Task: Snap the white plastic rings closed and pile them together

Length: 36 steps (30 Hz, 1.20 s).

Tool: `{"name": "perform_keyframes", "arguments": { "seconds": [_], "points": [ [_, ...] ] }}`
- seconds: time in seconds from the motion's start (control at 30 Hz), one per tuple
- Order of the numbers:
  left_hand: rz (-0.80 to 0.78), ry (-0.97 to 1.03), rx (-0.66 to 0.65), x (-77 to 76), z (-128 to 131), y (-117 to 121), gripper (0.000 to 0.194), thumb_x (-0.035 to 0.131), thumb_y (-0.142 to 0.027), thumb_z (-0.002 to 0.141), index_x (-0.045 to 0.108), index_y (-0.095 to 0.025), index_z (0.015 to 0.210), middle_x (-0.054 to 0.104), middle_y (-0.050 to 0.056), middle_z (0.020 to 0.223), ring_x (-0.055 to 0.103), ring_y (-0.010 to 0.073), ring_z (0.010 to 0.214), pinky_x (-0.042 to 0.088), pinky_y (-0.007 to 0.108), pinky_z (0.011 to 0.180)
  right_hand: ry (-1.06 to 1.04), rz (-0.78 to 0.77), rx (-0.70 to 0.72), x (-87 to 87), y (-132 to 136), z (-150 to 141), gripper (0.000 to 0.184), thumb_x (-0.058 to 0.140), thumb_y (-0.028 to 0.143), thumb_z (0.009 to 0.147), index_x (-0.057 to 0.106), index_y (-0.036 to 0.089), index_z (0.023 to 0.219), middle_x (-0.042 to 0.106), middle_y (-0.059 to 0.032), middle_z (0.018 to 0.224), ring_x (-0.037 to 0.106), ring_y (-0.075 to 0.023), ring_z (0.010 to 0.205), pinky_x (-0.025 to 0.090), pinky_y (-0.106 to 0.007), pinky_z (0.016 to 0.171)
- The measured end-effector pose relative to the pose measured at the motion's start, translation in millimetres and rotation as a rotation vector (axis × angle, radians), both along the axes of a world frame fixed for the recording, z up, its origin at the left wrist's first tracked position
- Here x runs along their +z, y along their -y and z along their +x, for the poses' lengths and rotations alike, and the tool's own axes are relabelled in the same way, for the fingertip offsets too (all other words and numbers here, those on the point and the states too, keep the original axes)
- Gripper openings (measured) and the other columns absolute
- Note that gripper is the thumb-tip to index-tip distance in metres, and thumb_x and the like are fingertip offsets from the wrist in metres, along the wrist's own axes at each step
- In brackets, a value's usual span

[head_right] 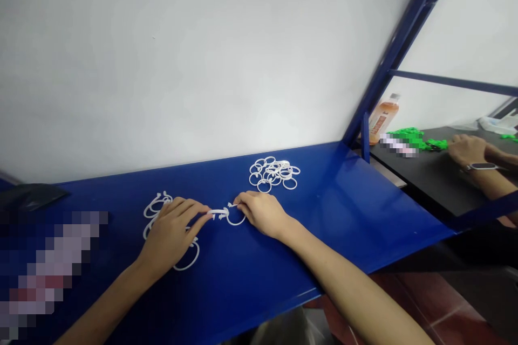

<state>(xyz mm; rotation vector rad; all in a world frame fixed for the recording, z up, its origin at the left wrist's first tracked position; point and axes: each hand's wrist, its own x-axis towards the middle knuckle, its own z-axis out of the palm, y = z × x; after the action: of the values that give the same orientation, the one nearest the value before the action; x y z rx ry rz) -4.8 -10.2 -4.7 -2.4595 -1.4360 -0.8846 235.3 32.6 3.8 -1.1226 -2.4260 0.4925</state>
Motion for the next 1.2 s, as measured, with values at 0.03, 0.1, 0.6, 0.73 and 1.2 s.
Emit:
{"name": "perform_keyframes", "arguments": {
  "seconds": [0.03,0.1,0.6,0.73,1.2],
  "points": [
    [0.001,-0.007,-0.002,-0.2,-0.3,-0.2,0.012,0.057,-0.028,0.096,0.066,-0.022,0.091,0.07,0.0,0.089,0.057,0.0209,0.086,0.04,0.038,0.083,0.001,0.002,0.02,-0.1,0.0,0.8,0.019,0.049,0.017,0.099,0.065,0.021,0.107,0.072,-0.004,0.104,0.068,-0.0162,0.087,0.049,-0.027,0.077],
    [0.008,-0.014,0.004,-0.5,-1.4,-0.4,0.013,0.057,-0.028,0.096,0.066,-0.022,0.091,0.07,0.0,0.089,0.057,0.021,0.086,0.039,0.038,0.083,0.007,0.007,0.055,-0.3,-0.2,2.3,0.021,0.046,0.017,0.1,0.065,0.022,0.106,0.071,-0.0036,0.101,0.067,-0.0155,0.086,0.049,-0.026,0.077],
    [-0.099,0.044,-0.094,2.0,1.1,3.1,0.029,0.06,-0.039,0.094,0.064,-0.026,0.12,0.072,0.002,0.104,0.059,0.0216,0.097,0.041,0.039,0.089,-0.058,-0.014,0.122,1.9,6.0,-2.8,0.013,0.055,0.024,0.098,0.065,0.022,0.106,0.074,-0.0016,0.097,0.069,-0.0149,0.084,0.049,-0.025,0.075],
    [-0.12,0.055,-0.217,4.0,5.9,5.5,0.018,0.052,-0.031,0.099,0.067,-0.026,0.107,0.073,0.0,0.098,0.059,0.0187,0.094,0.041,0.036,0.088,-0.066,-0.011,0.155,1.6,9.1,-5.5,0.009,0.059,0.026,0.097,0.064,0.022,0.104,0.074,-0.0008,0.09,0.068,-0.0138,0.076,0.048,-0.023,0.071],
    [-0.207,0.343,-0.053,12.4,10.1,8.6,0.017,0.054,-0.033,0.094,0.063,-0.023,0.085,0.067,0.0,0.082,0.061,0.0178,0.082,0.05,0.033,0.078,-0.242,0.213,0.27,10.4,22.3,-11.6,0.022,0.045,0.027,0.103,0.061,0.019,0.115,0.069,-0.0075,0.1,0.064,-0.0155,0.089,0.054,-0.029,0.079]
  ]
}}
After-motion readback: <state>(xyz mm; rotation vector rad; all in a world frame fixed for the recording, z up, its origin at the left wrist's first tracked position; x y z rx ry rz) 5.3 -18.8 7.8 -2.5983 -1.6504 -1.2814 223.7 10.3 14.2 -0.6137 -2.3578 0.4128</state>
